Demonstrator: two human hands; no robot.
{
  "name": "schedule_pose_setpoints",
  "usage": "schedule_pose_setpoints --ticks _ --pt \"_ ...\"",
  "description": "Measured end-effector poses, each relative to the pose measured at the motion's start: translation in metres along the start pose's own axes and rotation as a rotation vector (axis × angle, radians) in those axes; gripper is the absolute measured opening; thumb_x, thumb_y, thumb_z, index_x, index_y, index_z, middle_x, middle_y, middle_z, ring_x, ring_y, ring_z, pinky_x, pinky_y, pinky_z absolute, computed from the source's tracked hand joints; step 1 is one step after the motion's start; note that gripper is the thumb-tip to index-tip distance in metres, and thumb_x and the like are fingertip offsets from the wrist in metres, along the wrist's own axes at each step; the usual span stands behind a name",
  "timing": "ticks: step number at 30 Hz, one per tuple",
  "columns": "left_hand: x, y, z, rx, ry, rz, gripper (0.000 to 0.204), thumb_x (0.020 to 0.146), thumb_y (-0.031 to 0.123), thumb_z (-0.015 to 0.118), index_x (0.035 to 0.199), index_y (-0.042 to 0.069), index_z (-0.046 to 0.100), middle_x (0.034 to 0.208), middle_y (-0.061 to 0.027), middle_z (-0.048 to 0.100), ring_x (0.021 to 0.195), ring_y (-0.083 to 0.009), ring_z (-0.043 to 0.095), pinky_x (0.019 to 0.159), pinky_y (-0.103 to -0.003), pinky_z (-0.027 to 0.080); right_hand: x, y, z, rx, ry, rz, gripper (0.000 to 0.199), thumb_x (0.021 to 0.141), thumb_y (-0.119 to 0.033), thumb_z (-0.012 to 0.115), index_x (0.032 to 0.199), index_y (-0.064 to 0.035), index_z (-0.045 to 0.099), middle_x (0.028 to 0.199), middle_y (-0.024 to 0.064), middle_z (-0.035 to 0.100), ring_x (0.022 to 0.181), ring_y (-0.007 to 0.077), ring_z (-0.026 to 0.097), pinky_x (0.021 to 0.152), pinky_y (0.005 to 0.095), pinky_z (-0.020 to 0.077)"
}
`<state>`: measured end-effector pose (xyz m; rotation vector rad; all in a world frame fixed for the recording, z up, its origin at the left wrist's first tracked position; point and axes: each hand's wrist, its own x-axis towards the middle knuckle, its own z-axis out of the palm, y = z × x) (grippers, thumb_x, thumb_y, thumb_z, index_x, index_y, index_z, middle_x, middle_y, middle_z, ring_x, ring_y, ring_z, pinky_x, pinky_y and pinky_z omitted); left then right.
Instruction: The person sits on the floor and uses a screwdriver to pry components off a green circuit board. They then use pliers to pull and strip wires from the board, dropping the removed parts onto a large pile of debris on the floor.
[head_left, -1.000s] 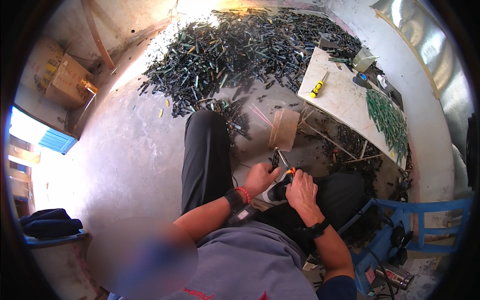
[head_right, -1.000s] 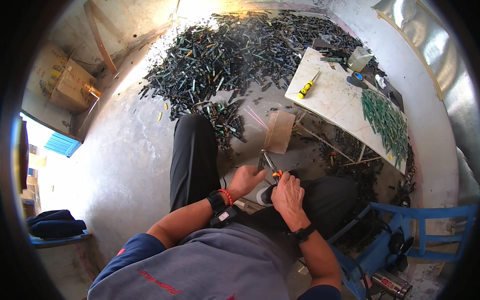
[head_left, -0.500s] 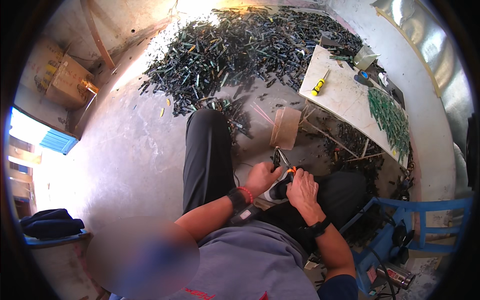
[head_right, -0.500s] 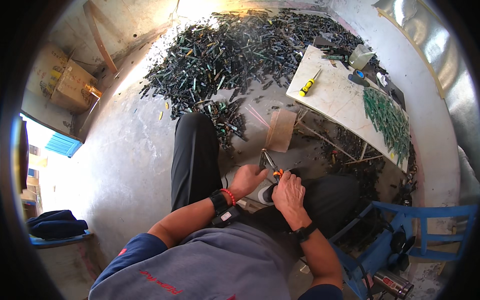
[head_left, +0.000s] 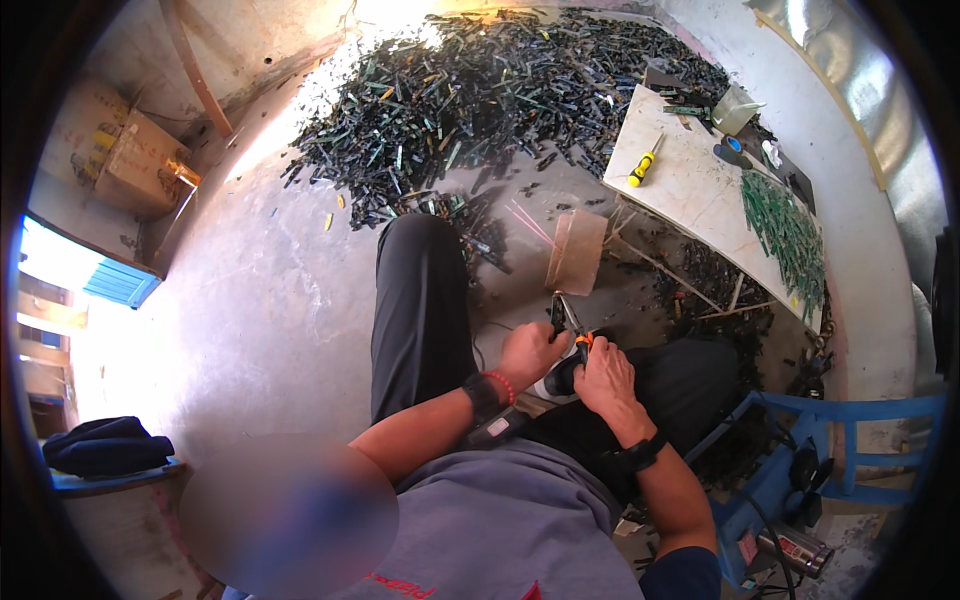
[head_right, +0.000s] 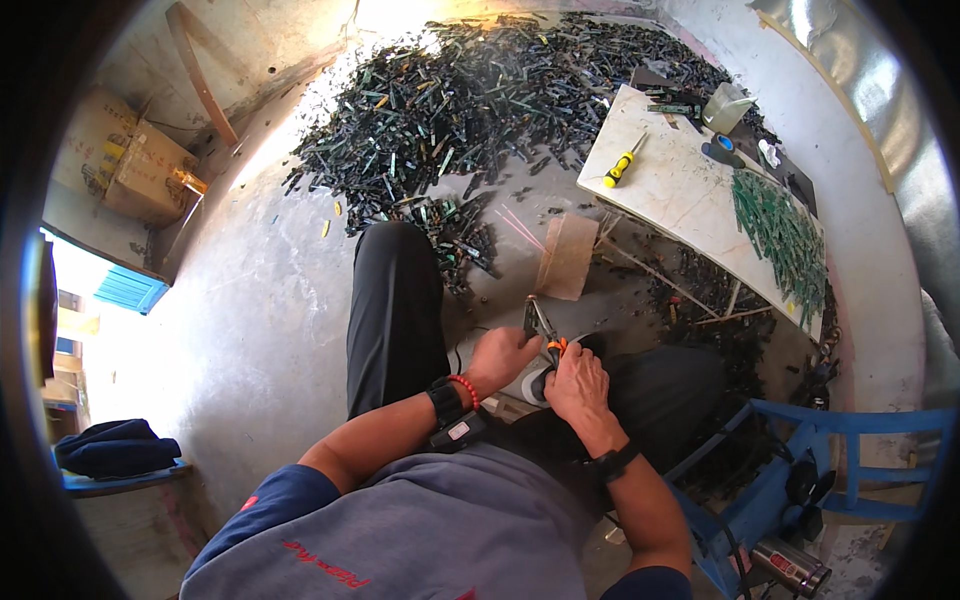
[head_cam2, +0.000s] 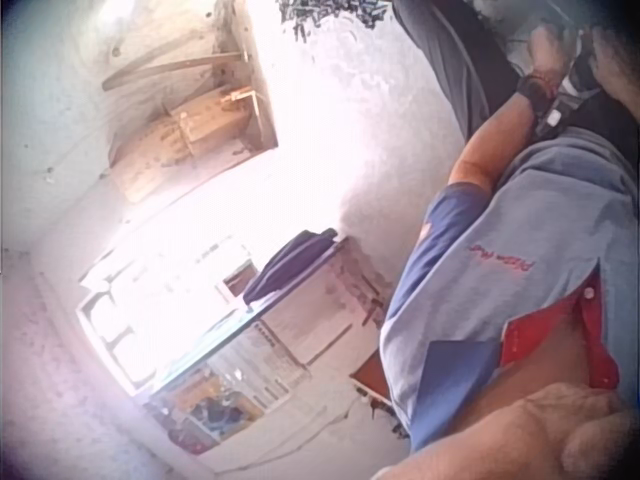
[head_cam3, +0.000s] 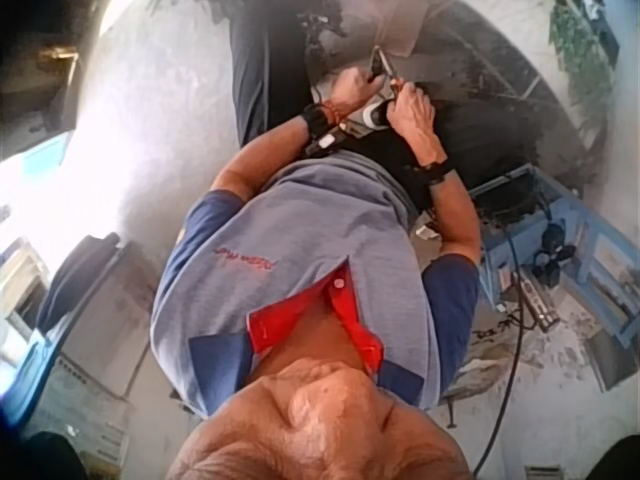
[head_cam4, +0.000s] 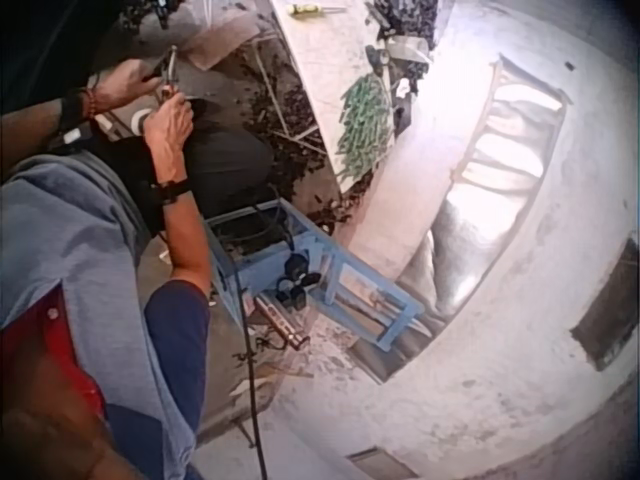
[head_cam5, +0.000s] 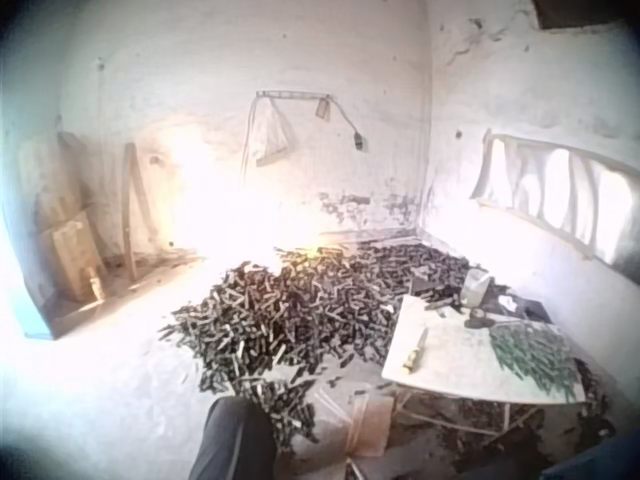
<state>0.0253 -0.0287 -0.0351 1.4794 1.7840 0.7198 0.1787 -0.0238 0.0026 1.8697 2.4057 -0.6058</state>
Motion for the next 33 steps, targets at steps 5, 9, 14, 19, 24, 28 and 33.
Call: schedule_pose_setpoints --ticks 5,9,14,19,24,28,33 --pt "-0.001 0.0 -0.002 0.013 -0.004 -0.012 0.046 0.085 0.038 0.059 0.067 -0.004 0.062 0.064 -0.0261 0.056 0.063 -0.0435 0.057 0.059 -0.048 0.044 0.008 0.008 0.002 0.034 0.028 -0.054 0.026 0.077 -0.014 0.062 0.093 0.0014 0.048 0.09 0.0241 0.059 0.081 0.039 0.061 0.073 0.0455 0.0508" --pt "-0.001 -0.006 -0.002 -0.07 -0.028 -0.02 0.046 0.085 0.037 0.06 0.067 -0.005 0.061 0.064 -0.0257 0.056 0.061 -0.0418 0.057 0.057 -0.047 0.044 0.015 0.017 -0.006 -0.115 0.11 -0.159 0.02 0.079 -0.011 0.059 0.092 -0.0003 0.049 0.086 0.0206 0.058 0.08 0.0362 0.061 0.07 0.0448 0.0507" --pt "0.001 -0.004 -0.016 -0.244 -0.151 -0.093 0.046 0.087 0.037 0.061 0.071 -0.007 0.062 0.059 -0.0196 0.056 0.052 -0.0259 0.053 0.055 -0.043 0.042 0.031 0.042 -0.014 -0.294 0.238 -0.318 0.021 0.075 -0.005 0.056 0.095 -0.0011 0.05 0.084 0.0176 0.055 0.079 0.0349 0.058 0.069 0.0437 0.0486" --pt "0.003 -0.004 -0.027 -0.356 -0.255 -0.136 0.048 0.089 0.038 0.059 0.075 -0.008 0.063 0.057 -0.009 0.053 0.056 -0.0119 0.046 0.053 -0.038 0.041 0.032 0.047 -0.02 -0.305 0.191 -0.355 0.026 0.074 -0.007 0.059 0.098 -0.0009 0.05 0.084 0.017 0.055 0.081 0.0355 0.057 0.07 0.0438 0.0481" --pt "0.002 0.0 -0.037 -0.363 -0.323 -0.17 0.049 0.089 0.038 0.059 0.072 -0.008 0.06 0.056 -0.0056 0.05 0.055 -0.0107 0.042 0.049 -0.034 0.037 0.023 0.039 -0.016 0.24 -0.152 -0.21 0.024 0.075 -0.006 0.059 0.096 -0.0002 0.051 0.074 0.0145 0.054 0.066 0.0296 0.054 0.064 0.0405 0.0467" --pt "0.003 -0.006 -0.034 -0.387 -0.303 -0.076 0.049 0.09 0.037 0.058 0.07 -0.007 0.058 0.055 -0.0052 0.048 0.055 -0.0108 0.039 0.049 -0.035 0.036 0.021 0.034 -0.027 1.099 -0.704 0.16 0.017 0.077 -0.007 0.053 0.093 -0.001 0.053 0.071 0.0058 0.051 0.057 0.0136 0.048 0.048 0.0285 0.0397" --pt "0.005 0.002 -0.04 -0.41 -0.311 -0.057 0.048 0.09 0.036 0.06 0.07 -0.007 0.059 0.056 -0.006 0.049 0.056 -0.011 0.04 0.05 -0.036 0.037 0.015 0.034 -0.038 1.538 -0.639 0.158 0.018 0.078 -0.009 0.054 0.095 -0.0025 0.052 0.074 0.0054 0.052 0.06 0.0128 0.051 0.051 0.028 0.0434"
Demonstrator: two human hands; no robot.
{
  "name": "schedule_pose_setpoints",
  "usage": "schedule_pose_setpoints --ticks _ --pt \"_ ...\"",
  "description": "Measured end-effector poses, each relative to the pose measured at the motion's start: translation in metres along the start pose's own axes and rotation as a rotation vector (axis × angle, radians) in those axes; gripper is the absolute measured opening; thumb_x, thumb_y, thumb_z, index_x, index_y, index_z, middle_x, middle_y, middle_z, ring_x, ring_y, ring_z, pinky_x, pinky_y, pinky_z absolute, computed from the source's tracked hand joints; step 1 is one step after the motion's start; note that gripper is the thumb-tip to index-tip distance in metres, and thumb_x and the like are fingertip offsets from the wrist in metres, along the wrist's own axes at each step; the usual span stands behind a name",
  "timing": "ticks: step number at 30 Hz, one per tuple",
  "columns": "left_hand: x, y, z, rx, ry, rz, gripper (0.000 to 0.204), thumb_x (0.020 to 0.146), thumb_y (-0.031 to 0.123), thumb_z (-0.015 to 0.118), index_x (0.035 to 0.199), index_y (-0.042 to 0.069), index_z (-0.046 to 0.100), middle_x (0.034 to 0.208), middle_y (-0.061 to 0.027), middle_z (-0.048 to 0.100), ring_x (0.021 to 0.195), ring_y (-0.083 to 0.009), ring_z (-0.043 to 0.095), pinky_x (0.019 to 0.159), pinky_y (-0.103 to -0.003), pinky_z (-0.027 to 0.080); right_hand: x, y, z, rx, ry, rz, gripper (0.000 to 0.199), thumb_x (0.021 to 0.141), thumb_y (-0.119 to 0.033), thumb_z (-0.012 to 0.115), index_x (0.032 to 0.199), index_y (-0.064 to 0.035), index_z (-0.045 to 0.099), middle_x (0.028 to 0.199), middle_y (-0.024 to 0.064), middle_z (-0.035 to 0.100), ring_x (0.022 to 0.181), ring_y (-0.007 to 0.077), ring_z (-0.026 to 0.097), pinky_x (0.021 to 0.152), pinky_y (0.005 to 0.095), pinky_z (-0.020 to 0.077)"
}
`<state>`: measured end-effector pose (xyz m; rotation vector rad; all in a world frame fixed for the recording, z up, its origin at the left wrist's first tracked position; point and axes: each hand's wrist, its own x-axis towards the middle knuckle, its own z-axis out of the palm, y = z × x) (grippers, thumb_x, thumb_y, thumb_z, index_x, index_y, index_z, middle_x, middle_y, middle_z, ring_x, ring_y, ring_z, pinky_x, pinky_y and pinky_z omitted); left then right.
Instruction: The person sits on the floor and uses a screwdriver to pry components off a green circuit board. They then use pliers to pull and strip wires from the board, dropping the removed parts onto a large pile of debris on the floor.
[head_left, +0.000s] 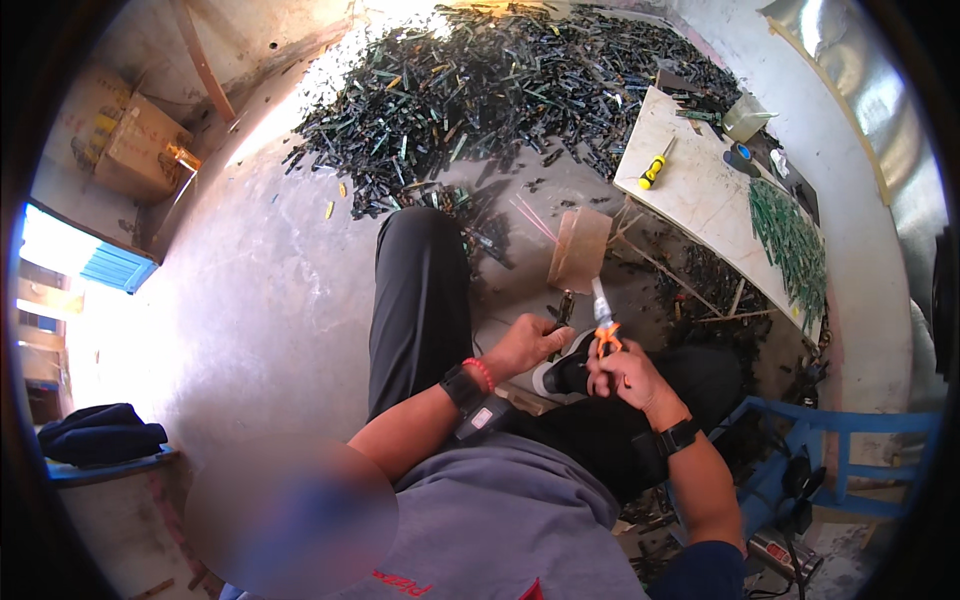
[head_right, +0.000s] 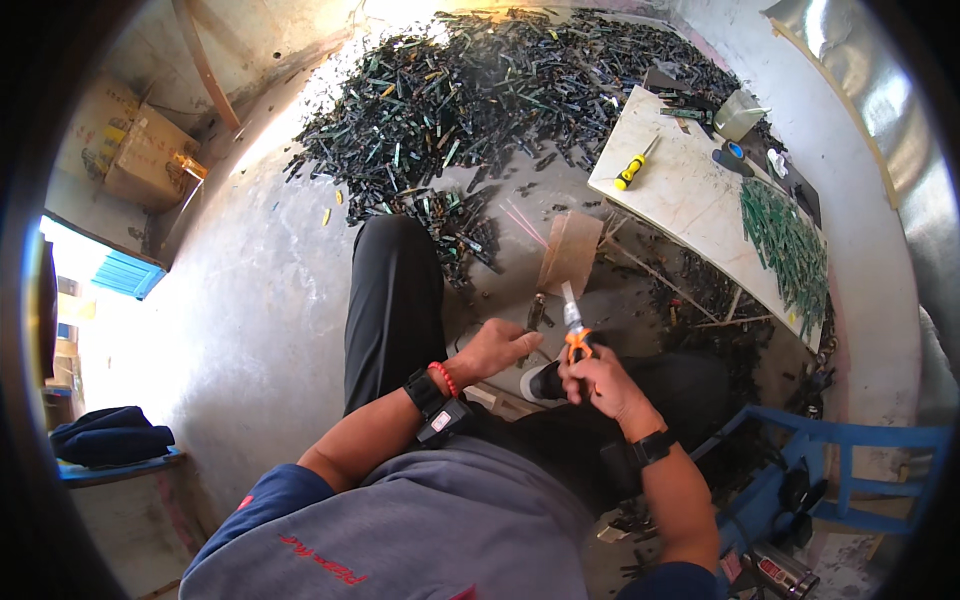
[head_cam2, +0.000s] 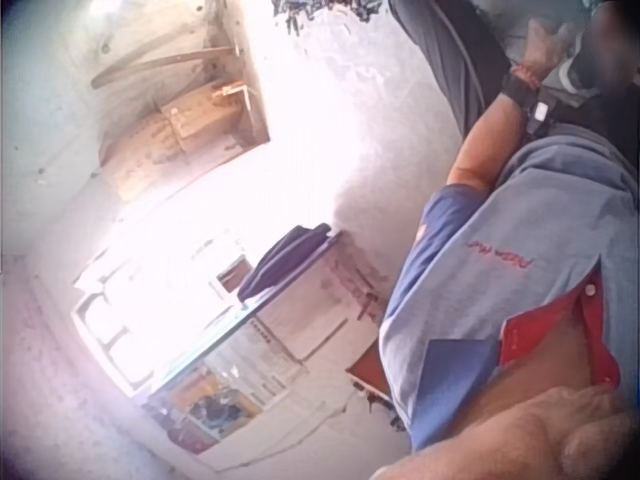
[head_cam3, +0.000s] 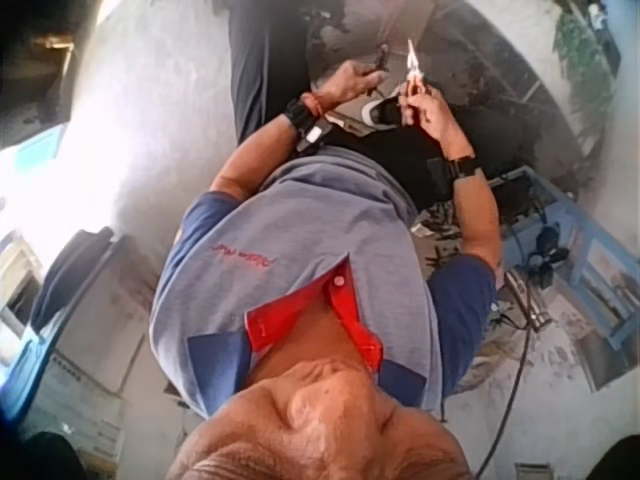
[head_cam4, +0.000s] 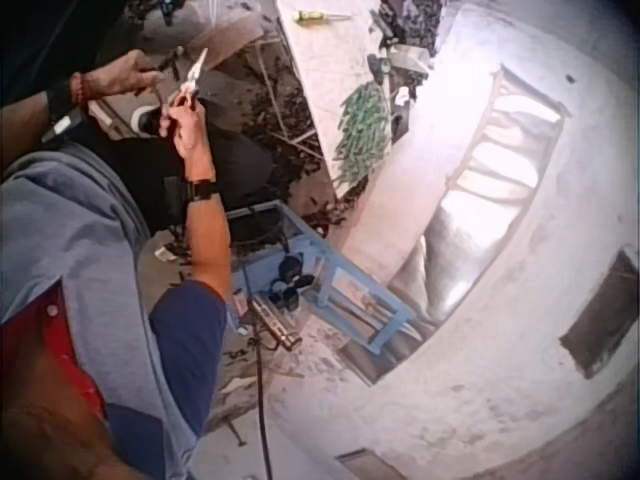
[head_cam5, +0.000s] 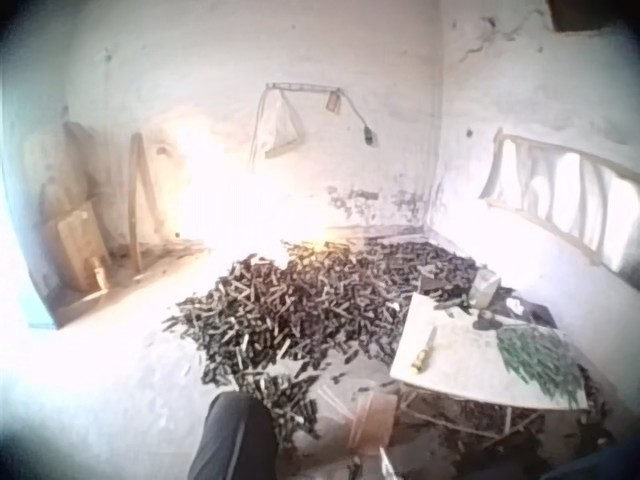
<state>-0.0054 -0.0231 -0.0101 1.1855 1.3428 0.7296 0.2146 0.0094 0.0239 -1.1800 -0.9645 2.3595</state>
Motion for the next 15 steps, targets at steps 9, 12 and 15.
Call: schedule_pose_setpoints --ticks 9,12,15 --pt "0.003 -0.005 0.005 0.059 0.092 0.021 0.046 0.09 0.036 0.06 0.074 -0.007 0.062 0.058 -0.0095 0.054 0.057 -0.0127 0.045 0.054 -0.036 0.041 -0.001 0.006 0.012 -1.325 0.525 -0.186 0.029 0.081 -0.018 0.055 0.106 -0.003 0.056 0.088 0.0189 0.064 0.089 0.0386 0.061 0.076 0.0457 0.0473" --pt "0.007 -0.015 0.009 0.098 0.112 0.034 0.045 0.089 0.036 0.061 0.075 -0.006 0.063 0.059 -0.0116 0.056 0.056 -0.0144 0.048 0.055 -0.037 0.042 0.0 0.012 0.013 -1.44 0.563 -0.264 0.03 0.08 -0.017 0.059 0.105 -0.0017 0.054 0.093 0.0185 0.063 0.09 0.0371 0.061 0.079 0.0451 0.0479" --pt "0.007 -0.013 0.01 0.121 0.147 0.016 0.044 0.088 0.036 0.061 0.075 -0.006 0.063 0.06 -0.0137 0.057 0.055 -0.0161 0.049 0.055 -0.038 0.042 0.001 0.015 0.015 -1.514 0.583 -0.212 0.032 0.078 -0.016 0.063 0.105 -0.0008 0.053 0.1 0.0179 0.062 0.095 0.0354 0.06 0.08 0.0452 0.0479"
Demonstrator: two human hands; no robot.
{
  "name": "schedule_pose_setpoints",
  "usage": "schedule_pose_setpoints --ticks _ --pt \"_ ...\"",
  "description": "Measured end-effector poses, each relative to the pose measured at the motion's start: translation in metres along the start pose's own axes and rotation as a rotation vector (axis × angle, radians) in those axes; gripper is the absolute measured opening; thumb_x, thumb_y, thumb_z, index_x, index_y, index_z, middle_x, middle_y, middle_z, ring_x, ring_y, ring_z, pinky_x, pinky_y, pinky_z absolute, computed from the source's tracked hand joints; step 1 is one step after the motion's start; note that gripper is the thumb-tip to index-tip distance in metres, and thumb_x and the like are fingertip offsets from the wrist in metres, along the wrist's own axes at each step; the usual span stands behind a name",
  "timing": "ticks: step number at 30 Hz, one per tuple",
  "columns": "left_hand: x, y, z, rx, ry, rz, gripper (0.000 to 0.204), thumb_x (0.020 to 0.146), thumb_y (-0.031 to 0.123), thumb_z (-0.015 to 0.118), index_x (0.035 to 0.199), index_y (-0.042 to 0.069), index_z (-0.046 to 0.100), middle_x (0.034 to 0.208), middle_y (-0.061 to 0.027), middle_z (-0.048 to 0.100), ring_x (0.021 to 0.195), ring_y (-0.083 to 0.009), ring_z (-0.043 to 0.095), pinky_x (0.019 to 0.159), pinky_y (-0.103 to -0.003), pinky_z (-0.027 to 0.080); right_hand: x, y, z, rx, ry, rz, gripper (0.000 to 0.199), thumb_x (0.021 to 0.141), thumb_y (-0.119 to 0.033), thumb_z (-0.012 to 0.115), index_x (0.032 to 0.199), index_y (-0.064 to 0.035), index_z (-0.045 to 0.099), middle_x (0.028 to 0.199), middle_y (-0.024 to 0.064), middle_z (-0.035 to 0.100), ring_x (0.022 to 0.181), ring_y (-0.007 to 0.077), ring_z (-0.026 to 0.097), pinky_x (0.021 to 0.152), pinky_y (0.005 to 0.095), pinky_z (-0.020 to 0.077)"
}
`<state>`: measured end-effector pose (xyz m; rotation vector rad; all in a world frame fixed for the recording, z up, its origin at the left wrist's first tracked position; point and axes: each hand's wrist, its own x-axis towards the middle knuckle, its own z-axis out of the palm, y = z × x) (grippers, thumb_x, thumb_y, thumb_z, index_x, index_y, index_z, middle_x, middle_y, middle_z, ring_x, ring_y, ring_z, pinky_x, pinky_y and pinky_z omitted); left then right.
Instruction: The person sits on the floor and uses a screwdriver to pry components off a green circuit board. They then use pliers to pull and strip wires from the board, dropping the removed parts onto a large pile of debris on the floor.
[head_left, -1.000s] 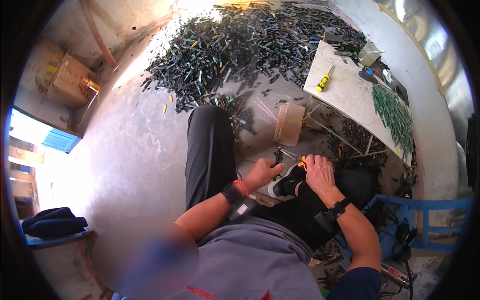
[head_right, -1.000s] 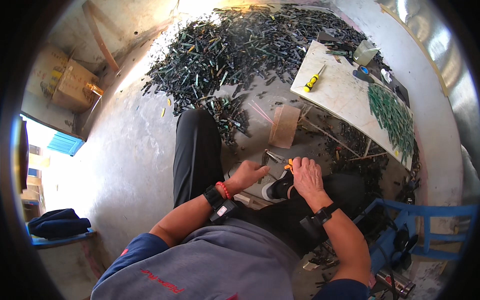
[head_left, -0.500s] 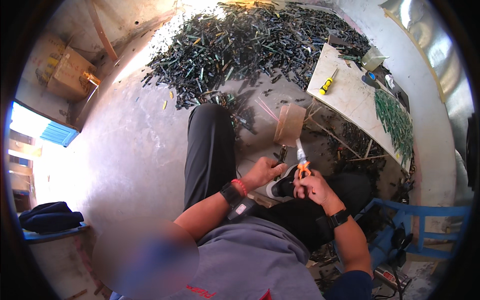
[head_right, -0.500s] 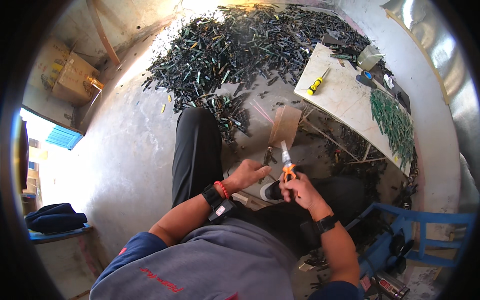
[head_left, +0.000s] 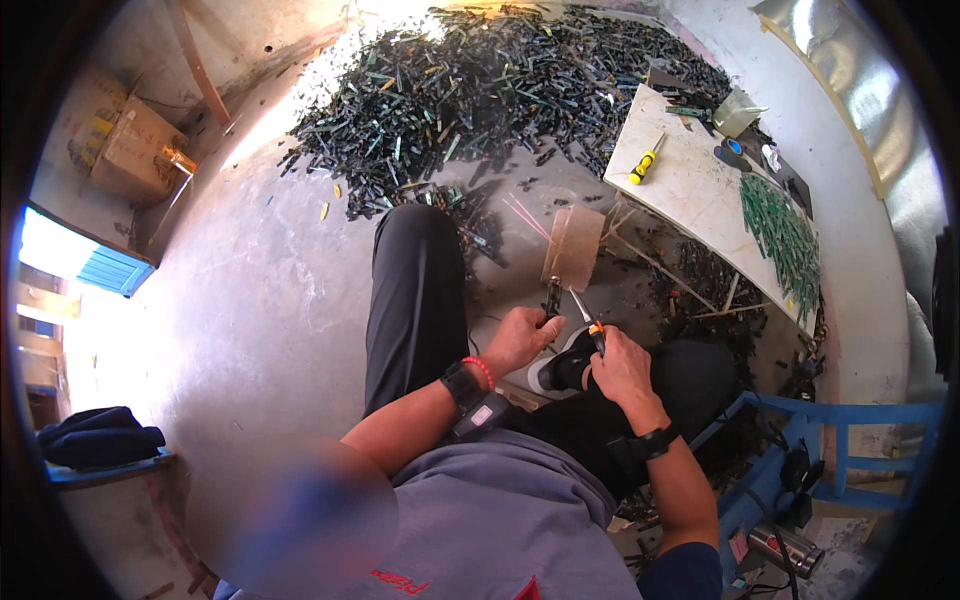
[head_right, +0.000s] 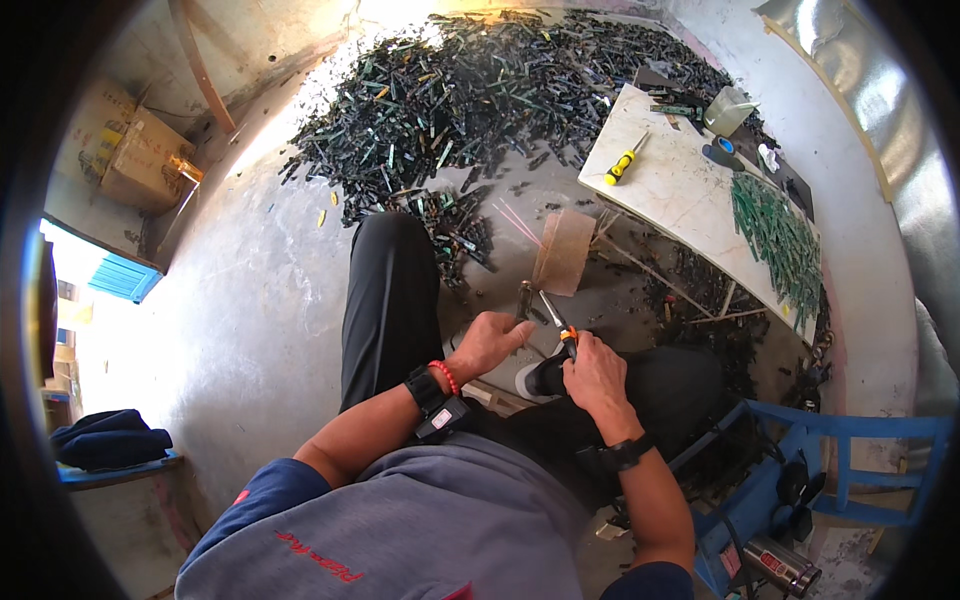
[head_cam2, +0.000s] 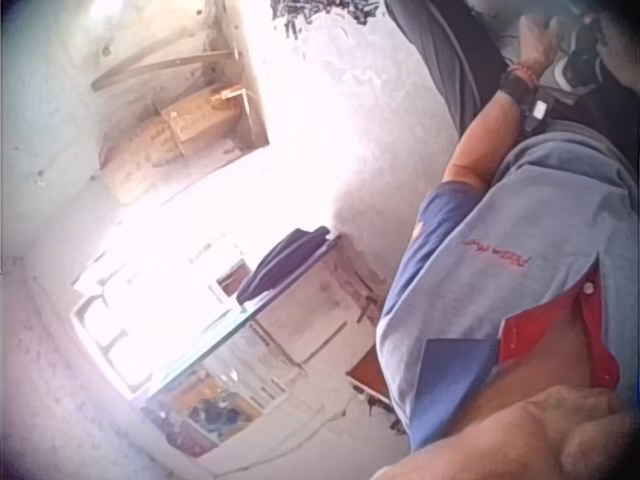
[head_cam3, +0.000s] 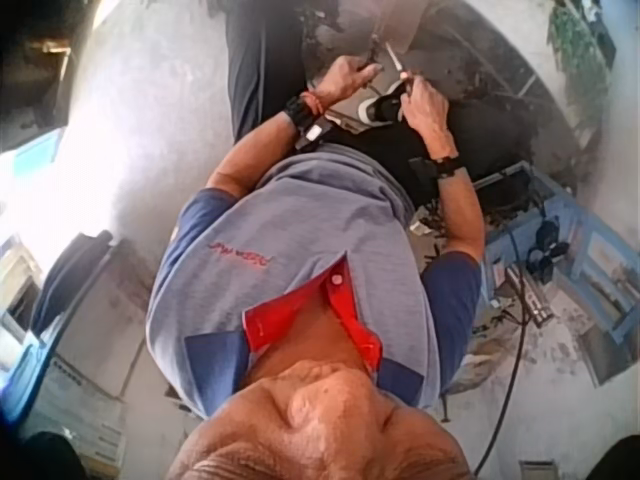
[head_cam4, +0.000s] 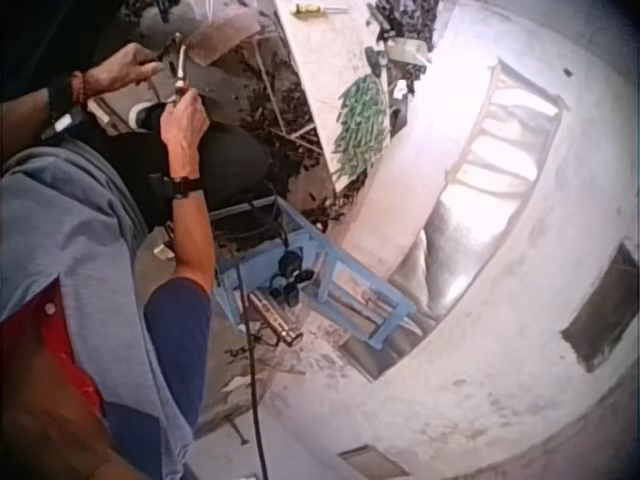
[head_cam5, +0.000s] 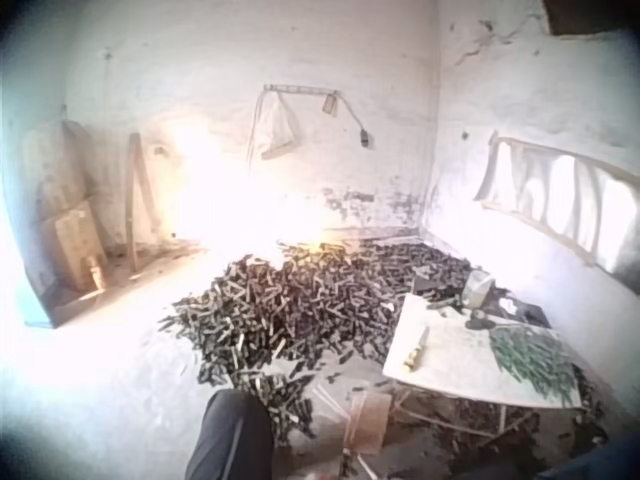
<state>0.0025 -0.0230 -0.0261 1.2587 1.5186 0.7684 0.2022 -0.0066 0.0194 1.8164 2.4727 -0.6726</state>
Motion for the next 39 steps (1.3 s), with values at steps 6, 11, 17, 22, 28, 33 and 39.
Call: schedule_pose_setpoints --ticks 6,11,17,22,28,33,39 --pt "-0.002 0.003 0.005 0.042 0.049 0.001 0.046 0.087 0.036 0.062 0.072 -0.006 0.061 0.058 -0.0181 0.054 0.053 -0.0202 0.047 0.055 -0.041 0.041 0.0 -0.01 0.01 -0.091 0.044 0.015 0.034 0.078 -0.018 0.066 0.103 -0.0011 0.051 0.1 0.0171 0.059 0.097 0.0345 0.058 0.079 0.0467 0.0482" --pt "-0.003 0.004 0.008 0.058 0.068 0.025 0.047 0.086 0.037 0.062 0.071 -0.007 0.059 0.061 -0.0227 0.054 0.052 -0.0271 0.046 0.055 -0.043 0.04 -0.002 -0.016 0.014 -0.116 0.07 0.029 0.035 0.077 -0.019 0.068 0.101 -0.001 0.05 0.098 0.0167 0.058 0.096 0.0337 0.058 0.078 0.0459 0.0486" --pt "-0.002 0.003 0.011 0.064 0.062 0.03 0.047 0.086 0.037 0.062 0.071 -0.007 0.06 0.063 -0.0239 0.055 0.053 -0.0316 0.05 0.056 -0.044 0.041 -0.003 -0.017 0.014 -0.137 0.087 0.065 0.036 0.077 -0.019 0.069 0.101 -0.0012 0.049 0.099 0.0167 0.057 0.098 0.0332 0.057 0.078 0.0451 0.0489" --pt "0.0 0.001 0.012 0.084 0.076 0.034 0.046 0.086 0.037 0.061 0.072 -0.007 0.061 0.063 -0.0233 0.057 0.056 -0.0331 0.056 0.057 -0.043 0.042 -0.003 -0.016 0.015 -0.142 0.089 0.08 0.036 0.077 -0.019 0.069 0.101 -0.0008 0.049 0.1 0.0169 0.057 0.098 0.0336 0.057 0.078 0.045 0.049" --pt "0.0 0.0 0.014 0.12 0.079 0.041 0.046 0.086 0.036 0.061 0.072 -0.007 0.061 0.064 -0.0234 0.057 0.057 -0.0352 0.056 0.058 -0.044 0.042 -0.001 -0.017 0.015 -0.158 0.081 0.068 0.035 0.078 -0.017 0.067 0.101 0.0002 0.049 0.099 0.0174 0.056 0.097 0.0334 0.057 0.077 0.0445 0.0495" --pt "-0.003 0.003 0.016 0.169 0.139 0.092 0.046 0.086 0.036 0.061 0.068 -0.006 0.06 0.064 -0.0259 0.055 0.06 -0.0417 0.054 0.057 -0.046 0.042 -0.002 -0.016 0.019 -0.217 0.13 0.04 0.031 0.079 -0.015 0.064 0.1 0.0017 0.048 0.098 0.0182 0.056 0.094 0.0333 0.058 0.075 0.0429 0.0509" --pt "-0.006 0.006 0.017 0.208 0.162 0.105 0.046 0.085 0.036 0.061 0.067 -0.006 0.06 0.065 -0.0271 0.055 0.063 -0.0438 0.055 0.059 -0.048 0.042 -0.002 -0.018 0.022 -0.203 0.144 0.022 0.029 0.079 -0.013 0.061 0.099 0.0027 0.05 0.096 0.019 0.057 0.093 0.0336 0.058 0.075 0.0428 0.0509"
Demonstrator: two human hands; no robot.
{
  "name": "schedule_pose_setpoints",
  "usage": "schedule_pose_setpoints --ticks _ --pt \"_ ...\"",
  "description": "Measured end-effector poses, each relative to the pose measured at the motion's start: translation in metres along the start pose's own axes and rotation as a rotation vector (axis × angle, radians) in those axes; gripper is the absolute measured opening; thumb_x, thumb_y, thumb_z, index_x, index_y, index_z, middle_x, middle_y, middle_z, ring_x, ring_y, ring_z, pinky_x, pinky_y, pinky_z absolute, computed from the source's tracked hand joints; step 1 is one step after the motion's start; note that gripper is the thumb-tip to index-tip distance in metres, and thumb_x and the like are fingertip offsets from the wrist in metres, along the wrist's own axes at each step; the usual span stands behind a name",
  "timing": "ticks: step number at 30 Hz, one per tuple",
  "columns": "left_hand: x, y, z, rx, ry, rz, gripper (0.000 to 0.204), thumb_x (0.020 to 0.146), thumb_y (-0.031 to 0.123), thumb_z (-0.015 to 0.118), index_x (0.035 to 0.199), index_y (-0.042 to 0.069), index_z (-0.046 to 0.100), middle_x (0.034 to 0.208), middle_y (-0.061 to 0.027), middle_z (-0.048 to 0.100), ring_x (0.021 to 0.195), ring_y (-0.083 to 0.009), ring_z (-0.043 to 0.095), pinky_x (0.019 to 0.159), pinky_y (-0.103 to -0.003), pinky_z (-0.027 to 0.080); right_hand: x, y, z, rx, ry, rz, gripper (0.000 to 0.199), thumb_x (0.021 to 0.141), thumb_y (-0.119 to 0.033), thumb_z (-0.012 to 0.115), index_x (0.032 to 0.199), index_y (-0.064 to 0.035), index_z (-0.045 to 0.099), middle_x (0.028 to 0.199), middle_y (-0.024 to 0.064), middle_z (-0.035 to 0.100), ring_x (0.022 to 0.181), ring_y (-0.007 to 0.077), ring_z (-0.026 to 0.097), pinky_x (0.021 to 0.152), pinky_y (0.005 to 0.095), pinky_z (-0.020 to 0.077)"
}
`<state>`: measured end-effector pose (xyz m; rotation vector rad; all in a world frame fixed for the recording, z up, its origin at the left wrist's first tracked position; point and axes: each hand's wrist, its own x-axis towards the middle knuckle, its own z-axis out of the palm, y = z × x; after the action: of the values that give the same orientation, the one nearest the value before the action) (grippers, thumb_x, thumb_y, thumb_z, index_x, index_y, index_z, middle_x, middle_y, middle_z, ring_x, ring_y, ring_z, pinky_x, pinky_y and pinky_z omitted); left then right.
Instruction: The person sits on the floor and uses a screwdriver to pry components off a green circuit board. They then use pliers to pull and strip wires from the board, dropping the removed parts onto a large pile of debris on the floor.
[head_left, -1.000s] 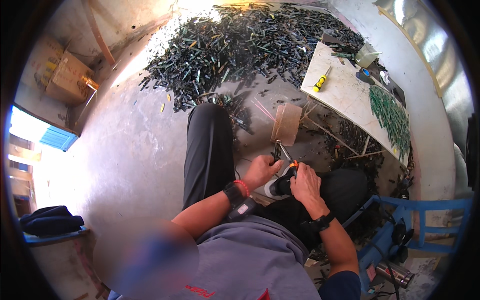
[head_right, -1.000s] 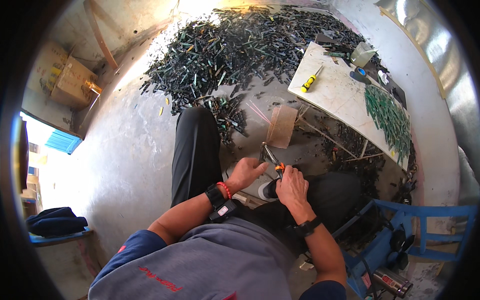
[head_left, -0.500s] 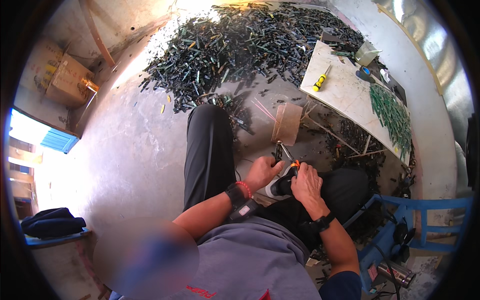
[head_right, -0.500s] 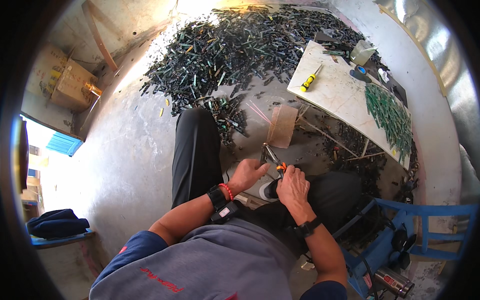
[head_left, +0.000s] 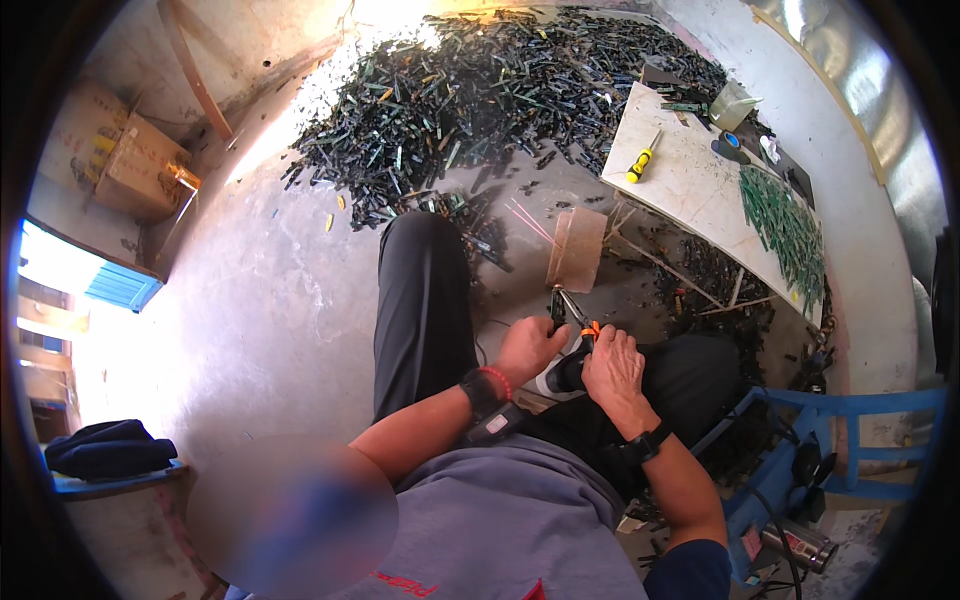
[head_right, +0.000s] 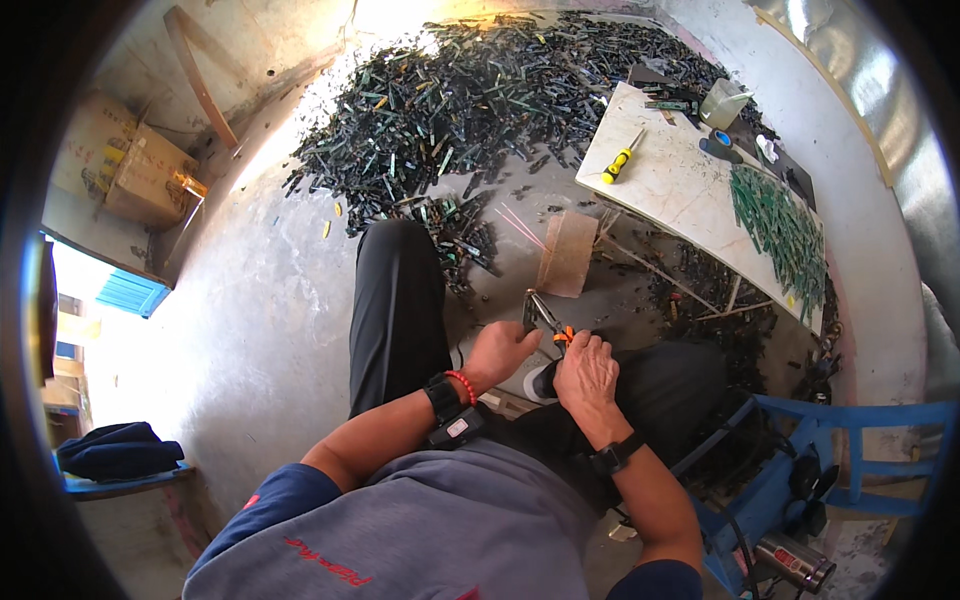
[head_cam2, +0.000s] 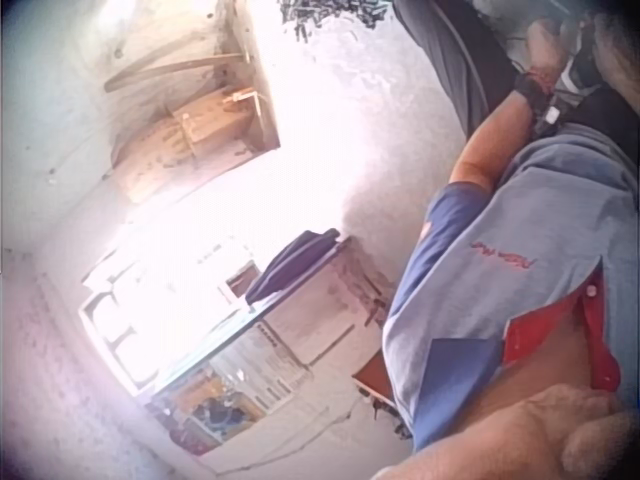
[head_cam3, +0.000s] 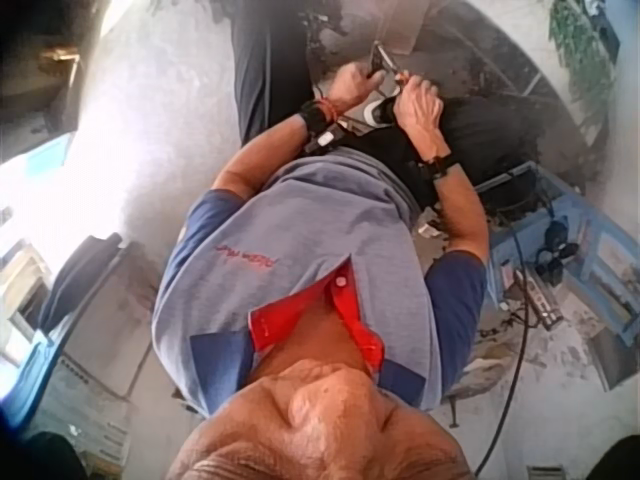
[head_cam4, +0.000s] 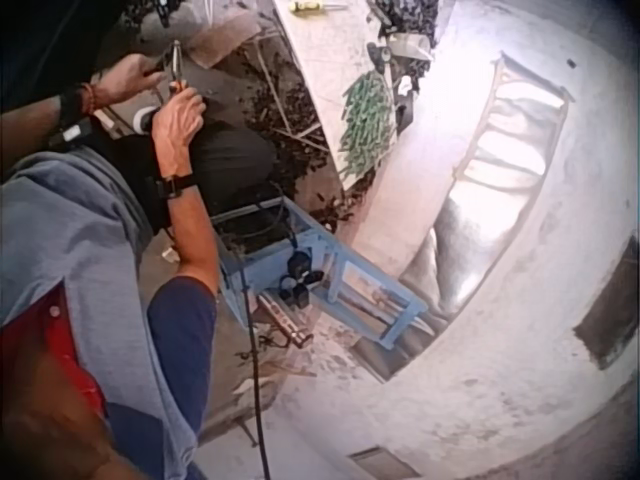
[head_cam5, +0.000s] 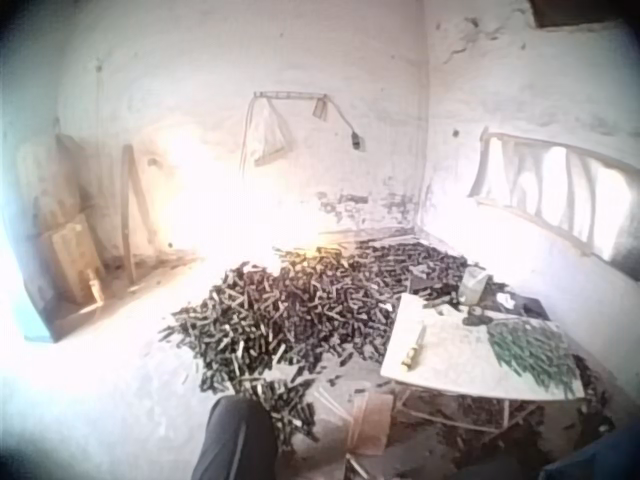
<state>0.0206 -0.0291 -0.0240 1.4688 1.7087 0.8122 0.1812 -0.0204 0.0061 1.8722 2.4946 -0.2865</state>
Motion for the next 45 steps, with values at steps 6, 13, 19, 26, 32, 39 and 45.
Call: schedule_pose_setpoints --ticks 6,13,19,26,32,39,45 --pt "0.0 -0.002 0.004 0.067 0.021 0.011 0.045 0.085 0.036 0.06 0.067 -0.006 0.06 0.065 -0.0264 0.056 0.064 -0.0433 0.057 0.06 -0.048 0.044 -0.003 -0.004 0.002 0.007 -0.025 -0.014 0.03 0.078 -0.014 0.062 0.098 0.0032 0.049 0.094 0.0201 0.058 0.092 0.0351 0.058 0.079 0.0446 0.0495" --pt "0.002 -0.004 0.008 0.156 0.009 -0.013 0.04 0.084 0.035 0.059 0.066 -0.001 0.062 0.065 -0.0233 0.059 0.066 -0.0413 0.06 0.062 -0.049 0.047 0.0 -0.004 0.002 0.189 -0.114 0.004 0.029 0.079 -0.015 0.062 0.097 0.003 0.048 0.091 0.0242 0.06 0.084 0.0398 0.061 0.076 0.0466 0.0502" --pt "0.002 -0.012 0.012 0.168 0.035 0.02 0.042 0.083 0.035 0.06 0.065 -0.003 0.061 0.063 -0.0244 0.057 0.063 -0.0424 0.058 0.06 -0.049 0.045 0.005 0.007 0.018 0.562 -0.263 -0.005 0.022 0.078 -0.012 0.057 0.091 0.0037 0.049 0.075 0.0194 0.059 0.07 0.0333 0.06 0.066 0.0409 0.0496" --pt "0.002 -0.004 0.002 0.11 -0.01 -0.024 0.042 0.083 0.035 0.061 0.066 -0.004 0.061 0.064 -0.0242 0.057 0.063 -0.0425 0.058 0.059 -0.048 0.045 0.008 0.014 -0.002 1.39 -0.706 0.29 0.016 0.075 -0.009 0.051 0.085 0.0025 0.051 0.069 0.0093 0.054 0.056 0.0157 0.052 0.049 0.0296 0.0444" --pt "0.003 0.001 0.0 0.072 -0.024 -0.037 0.043 0.083 0.036 0.061 0.067 -0.004 0.061 0.063 -0.0241 0.057 0.063 -0.0413 0.058 0.06 -0.047 0.045 0.003 0.013 0.001 0.575 -0.295 0.161 0.03 0.078 -0.019 0.05 0.101 -0.0005 0.055 0.086 0.023 0.064 0.085 0.0413 0.06 0.079 0.0461 0.0472" --pt "0.003 -0.006 0.006 0.068 -0.006 -0.028 0.043 0.083 0.035 0.061 0.066 -0.004 0.061 0.062 -0.024 0.056 0.061 -0.0413 0.057 0.058 -0.047 0.044 0.001 0.007 -0.007 0.354 -0.314 0.114 0.032 0.08 -0.021 0.053 0.101 0.0022 0.055 0.094 0.0239 0.064 0.091 0.0404 0.062 0.081 0.0473 0.0478" --pt "0.001 -0.003 0.004 0.065 0.0 -0.02 0.042 0.083 0.035 0.061 0.067 -0.004 0.061 0.062 -0.024 0.056 0.06 -0.0412 0.057 0.058 -0.047 0.043 -0.001 0.008 0.0 0.273 -0.24 0.074 0.03 0.08 -0.021 0.056 0.097 0.0035 0.055 0.095 0.0224 0.064 0.09 0.0386 0.062 0.08 0.0476 0.0484"
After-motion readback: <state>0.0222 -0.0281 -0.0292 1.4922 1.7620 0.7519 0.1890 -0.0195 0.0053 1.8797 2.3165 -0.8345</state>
